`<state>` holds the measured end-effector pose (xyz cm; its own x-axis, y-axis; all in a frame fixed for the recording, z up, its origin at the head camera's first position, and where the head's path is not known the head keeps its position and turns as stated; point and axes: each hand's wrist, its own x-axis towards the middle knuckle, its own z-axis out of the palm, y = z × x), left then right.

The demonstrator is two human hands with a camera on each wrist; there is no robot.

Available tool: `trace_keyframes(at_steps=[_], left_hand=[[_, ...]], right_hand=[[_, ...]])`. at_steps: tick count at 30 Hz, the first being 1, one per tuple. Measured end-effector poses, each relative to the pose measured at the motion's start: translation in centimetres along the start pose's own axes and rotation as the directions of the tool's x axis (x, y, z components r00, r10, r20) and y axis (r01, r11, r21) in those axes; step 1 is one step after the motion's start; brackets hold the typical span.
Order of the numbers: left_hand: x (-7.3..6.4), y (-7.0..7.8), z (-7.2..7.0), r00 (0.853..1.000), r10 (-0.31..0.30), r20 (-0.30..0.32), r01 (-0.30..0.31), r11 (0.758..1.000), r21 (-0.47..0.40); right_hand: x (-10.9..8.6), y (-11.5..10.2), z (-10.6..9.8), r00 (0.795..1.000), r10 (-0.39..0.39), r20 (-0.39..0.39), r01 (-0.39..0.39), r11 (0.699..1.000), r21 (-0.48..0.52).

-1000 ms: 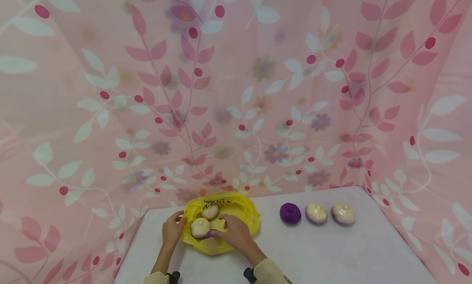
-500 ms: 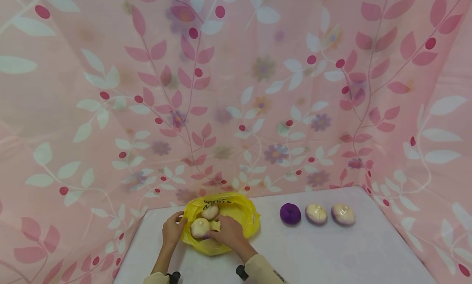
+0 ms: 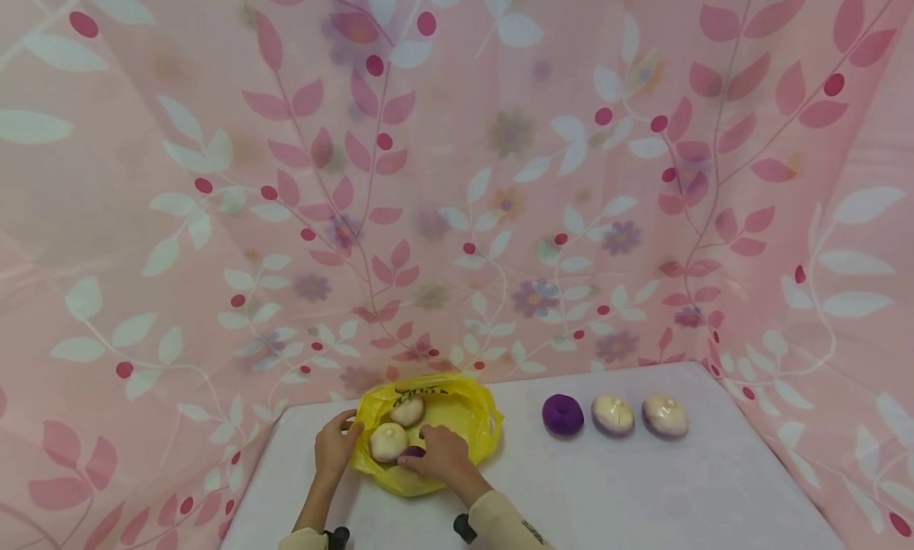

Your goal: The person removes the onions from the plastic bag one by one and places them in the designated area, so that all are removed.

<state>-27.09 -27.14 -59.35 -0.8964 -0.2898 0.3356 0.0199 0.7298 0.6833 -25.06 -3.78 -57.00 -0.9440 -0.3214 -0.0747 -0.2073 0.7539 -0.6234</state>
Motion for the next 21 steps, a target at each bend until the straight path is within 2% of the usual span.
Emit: trace_keyframes(at_steps=[14, 21], left_hand=[[0.05, 0.04, -0.02, 1.0, -0.011, 0.019, 0.011, 1.0, 0.007], [0.04, 0.02, 0.01, 1.0, -0.022, 0.018, 0.022, 1.0, 0.004]], right_hand=[[-0.18, -0.04, 0.47, 0.999, 0.035, 0.028, -0.036, 0.999, 0.033], [-0.37, 0.19, 0.73, 0.999, 0.027, 0.029, -0.029, 0.997, 0.066]])
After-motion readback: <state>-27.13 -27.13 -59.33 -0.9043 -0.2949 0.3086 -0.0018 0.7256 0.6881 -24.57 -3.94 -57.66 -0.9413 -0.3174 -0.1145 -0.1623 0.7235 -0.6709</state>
